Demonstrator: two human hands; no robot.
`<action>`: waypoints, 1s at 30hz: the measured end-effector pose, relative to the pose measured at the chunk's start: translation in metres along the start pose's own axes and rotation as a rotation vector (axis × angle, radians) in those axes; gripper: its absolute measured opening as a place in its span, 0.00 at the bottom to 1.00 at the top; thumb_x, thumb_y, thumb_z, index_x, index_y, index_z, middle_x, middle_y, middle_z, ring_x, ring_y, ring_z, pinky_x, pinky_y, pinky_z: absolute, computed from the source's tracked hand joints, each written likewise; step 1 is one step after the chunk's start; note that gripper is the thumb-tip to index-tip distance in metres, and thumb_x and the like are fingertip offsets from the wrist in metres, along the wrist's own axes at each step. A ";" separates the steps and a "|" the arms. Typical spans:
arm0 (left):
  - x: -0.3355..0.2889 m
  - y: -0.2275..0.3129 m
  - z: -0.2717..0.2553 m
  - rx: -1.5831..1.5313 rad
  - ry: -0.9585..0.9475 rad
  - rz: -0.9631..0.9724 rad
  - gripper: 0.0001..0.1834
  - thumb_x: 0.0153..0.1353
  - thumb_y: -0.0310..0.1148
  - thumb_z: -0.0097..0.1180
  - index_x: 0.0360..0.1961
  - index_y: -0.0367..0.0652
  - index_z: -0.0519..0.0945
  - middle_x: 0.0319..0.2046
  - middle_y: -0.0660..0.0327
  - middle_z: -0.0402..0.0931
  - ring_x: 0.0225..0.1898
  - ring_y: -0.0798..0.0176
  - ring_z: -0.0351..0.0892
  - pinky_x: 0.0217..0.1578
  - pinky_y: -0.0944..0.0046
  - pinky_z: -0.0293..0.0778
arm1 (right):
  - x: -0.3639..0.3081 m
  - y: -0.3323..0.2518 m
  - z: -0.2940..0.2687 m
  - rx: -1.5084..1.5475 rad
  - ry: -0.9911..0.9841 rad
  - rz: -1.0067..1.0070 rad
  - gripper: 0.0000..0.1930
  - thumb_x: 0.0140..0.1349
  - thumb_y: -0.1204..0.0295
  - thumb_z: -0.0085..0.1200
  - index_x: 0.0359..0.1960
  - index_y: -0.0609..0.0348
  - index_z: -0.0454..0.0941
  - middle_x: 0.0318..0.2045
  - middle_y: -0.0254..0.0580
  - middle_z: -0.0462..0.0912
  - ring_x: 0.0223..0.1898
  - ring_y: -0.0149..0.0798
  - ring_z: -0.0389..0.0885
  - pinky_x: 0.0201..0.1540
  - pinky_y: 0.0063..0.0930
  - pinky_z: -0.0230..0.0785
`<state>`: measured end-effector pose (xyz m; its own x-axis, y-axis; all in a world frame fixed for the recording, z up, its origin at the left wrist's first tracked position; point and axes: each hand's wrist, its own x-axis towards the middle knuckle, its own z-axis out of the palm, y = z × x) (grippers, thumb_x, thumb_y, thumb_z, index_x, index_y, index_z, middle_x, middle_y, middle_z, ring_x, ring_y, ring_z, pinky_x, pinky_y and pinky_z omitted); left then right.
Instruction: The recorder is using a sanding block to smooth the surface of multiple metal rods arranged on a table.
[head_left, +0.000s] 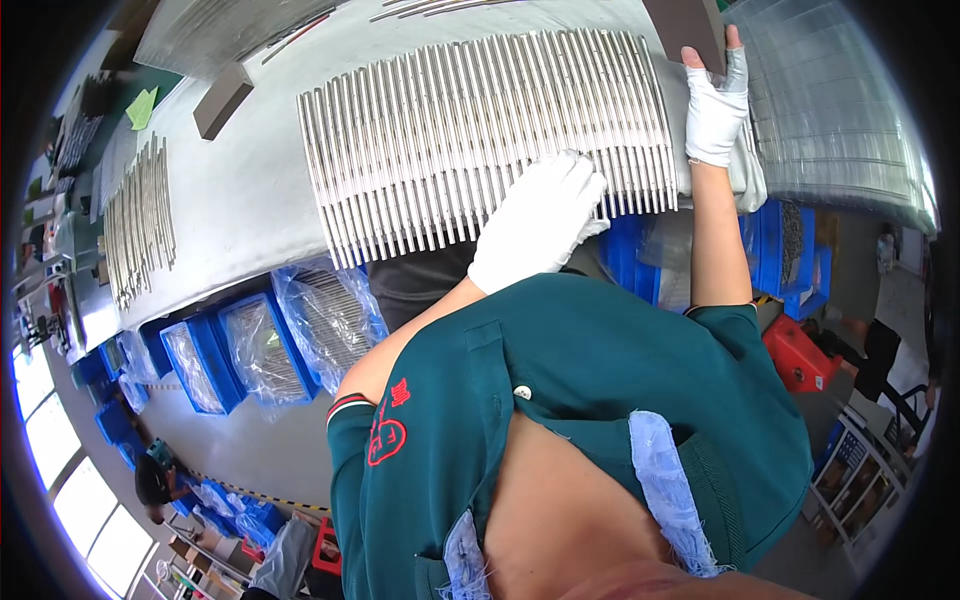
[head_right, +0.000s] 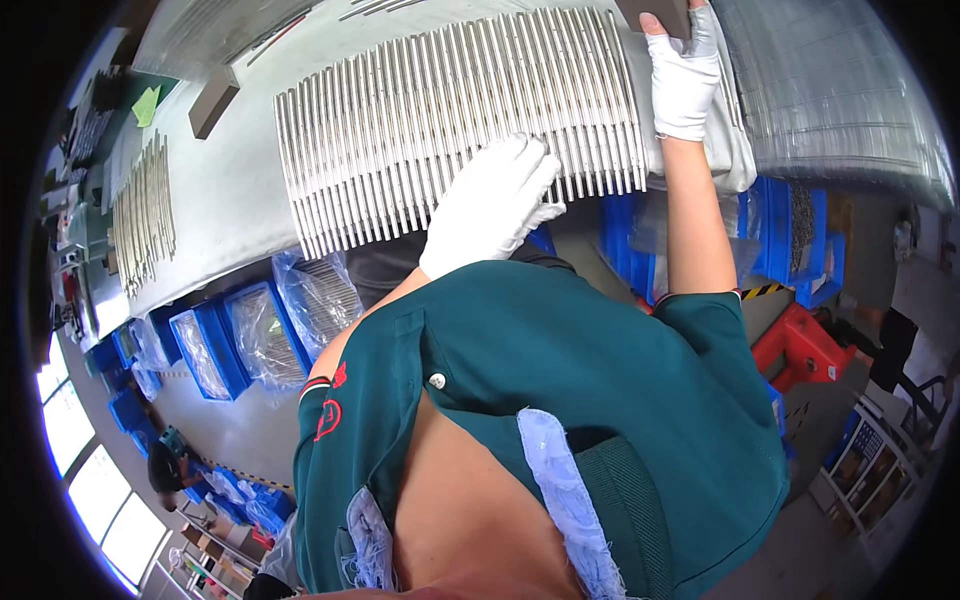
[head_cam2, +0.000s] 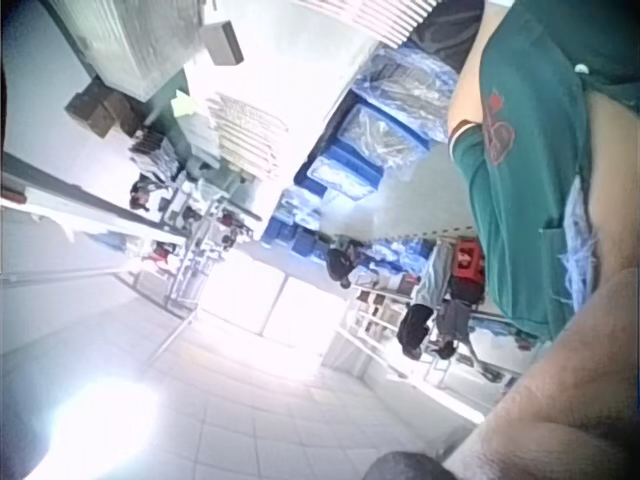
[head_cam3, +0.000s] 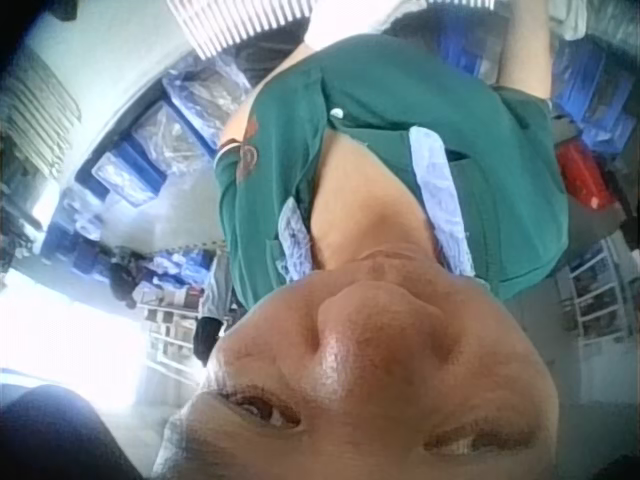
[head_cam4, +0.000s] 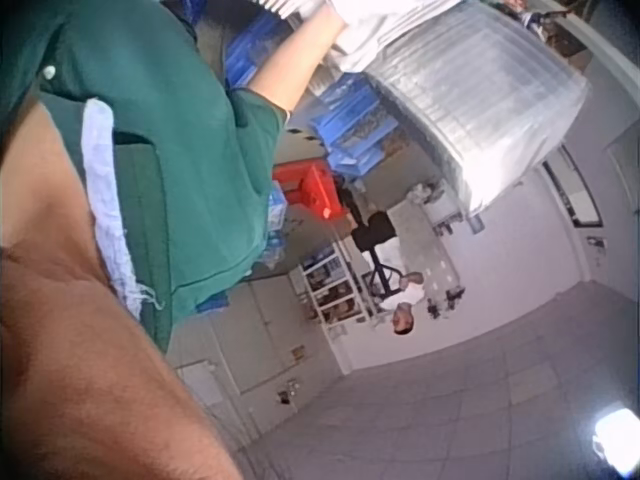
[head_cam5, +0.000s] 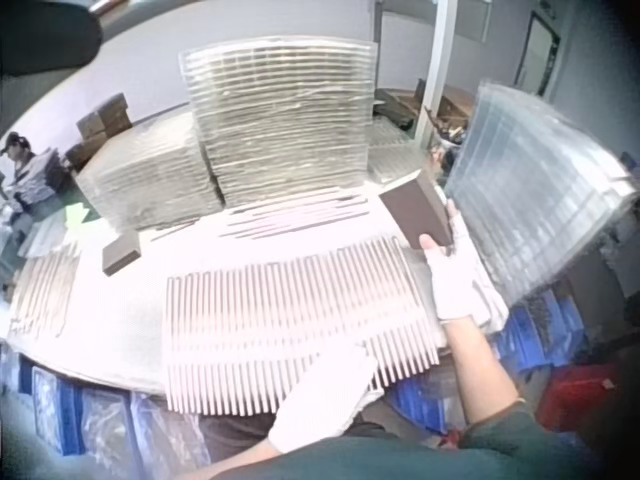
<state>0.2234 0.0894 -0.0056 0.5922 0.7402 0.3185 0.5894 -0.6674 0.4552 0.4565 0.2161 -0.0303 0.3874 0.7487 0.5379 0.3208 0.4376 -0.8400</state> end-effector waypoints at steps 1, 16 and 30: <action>-0.001 0.000 0.001 0.000 0.000 0.000 0.27 0.48 0.38 0.62 0.48 0.37 0.71 0.44 0.55 0.70 0.50 0.52 0.70 0.53 0.57 0.67 | 0.000 0.000 0.001 -0.003 -0.005 -0.011 0.33 0.56 0.75 0.63 0.64 0.52 0.64 0.53 0.41 0.75 0.51 0.33 0.75 0.56 0.25 0.66; -0.001 0.000 0.001 0.060 0.038 0.035 0.25 0.51 0.39 0.61 0.48 0.39 0.72 0.44 0.56 0.71 0.50 0.54 0.70 0.54 0.57 0.66 | 0.002 0.004 -0.001 -0.015 -0.030 -0.042 0.33 0.56 0.75 0.63 0.64 0.54 0.63 0.56 0.41 0.73 0.54 0.33 0.73 0.57 0.25 0.65; -0.068 -0.053 -0.070 0.292 0.457 -0.337 0.19 0.55 0.35 0.62 0.49 0.45 0.79 0.47 0.55 0.78 0.53 0.50 0.73 0.56 0.55 0.64 | -0.012 -0.025 0.019 0.198 -0.320 0.269 0.32 0.61 0.68 0.59 0.66 0.55 0.59 0.58 0.42 0.70 0.58 0.35 0.69 0.61 0.27 0.60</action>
<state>0.1134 0.0798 0.0064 0.0922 0.8307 0.5490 0.8659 -0.3391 0.3677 0.4278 0.2057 -0.0174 0.1383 0.9510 0.2765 0.0617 0.2704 -0.9608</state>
